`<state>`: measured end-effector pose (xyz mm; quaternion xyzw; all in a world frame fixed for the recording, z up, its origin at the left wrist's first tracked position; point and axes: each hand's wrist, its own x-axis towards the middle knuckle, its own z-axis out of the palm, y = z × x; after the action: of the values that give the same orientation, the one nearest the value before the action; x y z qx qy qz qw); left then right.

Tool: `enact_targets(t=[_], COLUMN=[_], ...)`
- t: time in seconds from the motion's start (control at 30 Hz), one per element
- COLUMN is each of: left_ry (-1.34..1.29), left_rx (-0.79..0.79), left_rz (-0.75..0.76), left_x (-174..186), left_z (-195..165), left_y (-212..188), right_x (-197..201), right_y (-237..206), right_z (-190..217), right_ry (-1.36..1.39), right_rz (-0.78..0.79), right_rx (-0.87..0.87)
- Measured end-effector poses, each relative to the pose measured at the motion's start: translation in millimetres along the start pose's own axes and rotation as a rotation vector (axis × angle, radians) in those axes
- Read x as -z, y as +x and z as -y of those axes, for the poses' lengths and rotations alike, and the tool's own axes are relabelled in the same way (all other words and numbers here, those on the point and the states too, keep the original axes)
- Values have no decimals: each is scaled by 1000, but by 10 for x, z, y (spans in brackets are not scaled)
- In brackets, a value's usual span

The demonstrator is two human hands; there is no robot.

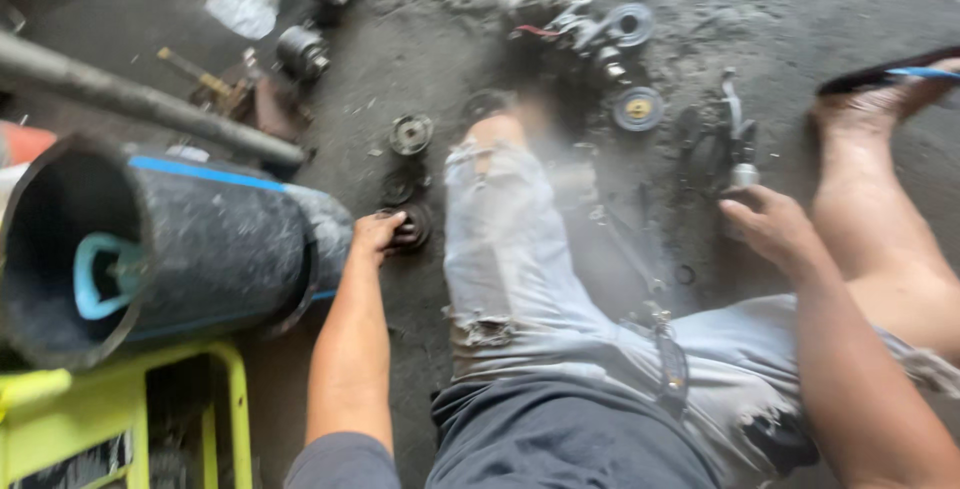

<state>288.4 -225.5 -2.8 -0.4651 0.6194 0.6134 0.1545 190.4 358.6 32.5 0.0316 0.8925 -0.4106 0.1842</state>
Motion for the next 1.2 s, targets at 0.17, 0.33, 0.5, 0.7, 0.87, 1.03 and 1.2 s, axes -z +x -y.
enact_targets(t=[0.17, 0.33, 0.5, 0.7, 0.87, 1.03, 1.2], left_ry=[-108, 178, 830, 924, 693, 588, 25], left_rx=[-437, -863, -1109, -889, -533, -33, 179], left_rz=[-84, 33, 44, 328, -82, -330, -348], left_x=[-398, -1202, -2411, -3470, -3565, -3343, -3303], left_z=[-510, -1179, -1445, -1033, -699, -348, -263], left_y=[6, -237, -402, -268, -74, 119, 277], right_x=[62, 61, 70, 138, 134, 40, -52], right_y=[3, 77, 159, 152, 167, 281, 383], right_z=[-113, -104, -73, -175, -308, -401, -442], right_ry=[-127, -141, -118, -96, -51, -78, -127], right_rz=[-24, 55, 120, 118, 149, 174, 188], right_rx=[67, 66, 29, -22, -88, -60, -27])
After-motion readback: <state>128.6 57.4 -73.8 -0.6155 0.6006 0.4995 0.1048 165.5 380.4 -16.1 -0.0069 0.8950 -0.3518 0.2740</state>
